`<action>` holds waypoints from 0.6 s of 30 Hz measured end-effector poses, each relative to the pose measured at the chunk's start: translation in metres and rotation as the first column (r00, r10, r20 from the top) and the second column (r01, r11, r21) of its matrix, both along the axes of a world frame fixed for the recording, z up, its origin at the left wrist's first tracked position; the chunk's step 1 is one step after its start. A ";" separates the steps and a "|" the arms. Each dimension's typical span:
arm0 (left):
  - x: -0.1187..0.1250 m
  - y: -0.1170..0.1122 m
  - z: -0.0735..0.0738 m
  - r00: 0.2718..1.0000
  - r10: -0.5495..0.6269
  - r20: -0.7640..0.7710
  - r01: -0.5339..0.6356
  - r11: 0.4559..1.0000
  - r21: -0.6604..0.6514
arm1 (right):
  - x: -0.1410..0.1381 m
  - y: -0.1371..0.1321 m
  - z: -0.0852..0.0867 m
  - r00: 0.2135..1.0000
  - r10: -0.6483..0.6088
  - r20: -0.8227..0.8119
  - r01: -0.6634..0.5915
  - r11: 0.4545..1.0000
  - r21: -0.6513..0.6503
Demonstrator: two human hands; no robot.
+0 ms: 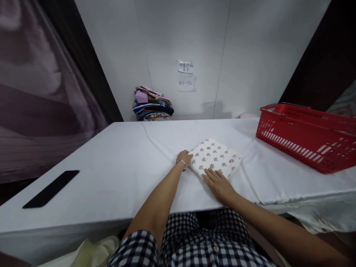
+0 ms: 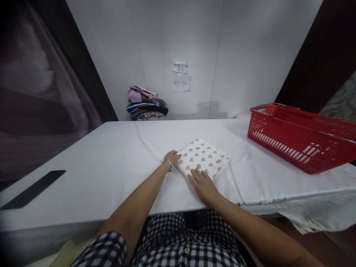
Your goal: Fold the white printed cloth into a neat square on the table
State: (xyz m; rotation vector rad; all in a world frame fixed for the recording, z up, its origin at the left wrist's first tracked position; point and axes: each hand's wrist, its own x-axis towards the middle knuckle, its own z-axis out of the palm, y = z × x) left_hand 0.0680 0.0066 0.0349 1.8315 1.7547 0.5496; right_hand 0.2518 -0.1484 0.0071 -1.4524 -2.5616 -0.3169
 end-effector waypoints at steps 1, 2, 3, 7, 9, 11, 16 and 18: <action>-0.003 -0.008 -0.001 1.000 0.001 0.011 -0.001 1.000 -0.014 | 0.014 0.002 0.002 0.999 0.034 0.012 -0.034 0.999 -0.009; -0.006 -0.017 -0.003 1.000 0.011 0.023 -0.011 1.000 -0.017 | 0.031 0.003 0.005 0.998 0.063 0.013 -0.062 0.998 -0.020; -0.008 -0.028 -0.006 0.999 0.012 0.040 -0.011 1.000 -0.028 | 0.048 0.005 0.008 0.997 0.073 0.011 -0.073 0.997 -0.034; -0.006 -0.060 -0.014 0.990 -0.039 0.138 0.052 0.995 -0.089 | 0.099 0.016 0.018 0.989 -0.123 -0.080 0.117 0.990 -0.073; -0.001 -0.060 -0.011 0.985 0.001 0.172 0.017 0.994 -0.106 | 0.105 0.023 0.023 0.977 -0.169 -0.133 0.148 0.977 -0.152; 0.006 -0.052 -0.005 0.980 0.070 0.185 -0.050 0.992 -0.113 | 0.102 0.032 0.027 0.958 -0.198 -0.209 0.153 0.965 -0.214; 0.024 -0.032 0.007 0.966 0.167 0.195 -0.149 0.983 -0.103 | 0.093 0.055 0.023 0.831 -0.415 -0.370 0.357 0.908 -0.217; 0.028 -0.030 0.005 0.973 0.170 0.154 -0.157 0.983 -0.090 | 0.091 0.059 0.014 0.847 -0.418 -0.329 0.372 0.907 -0.195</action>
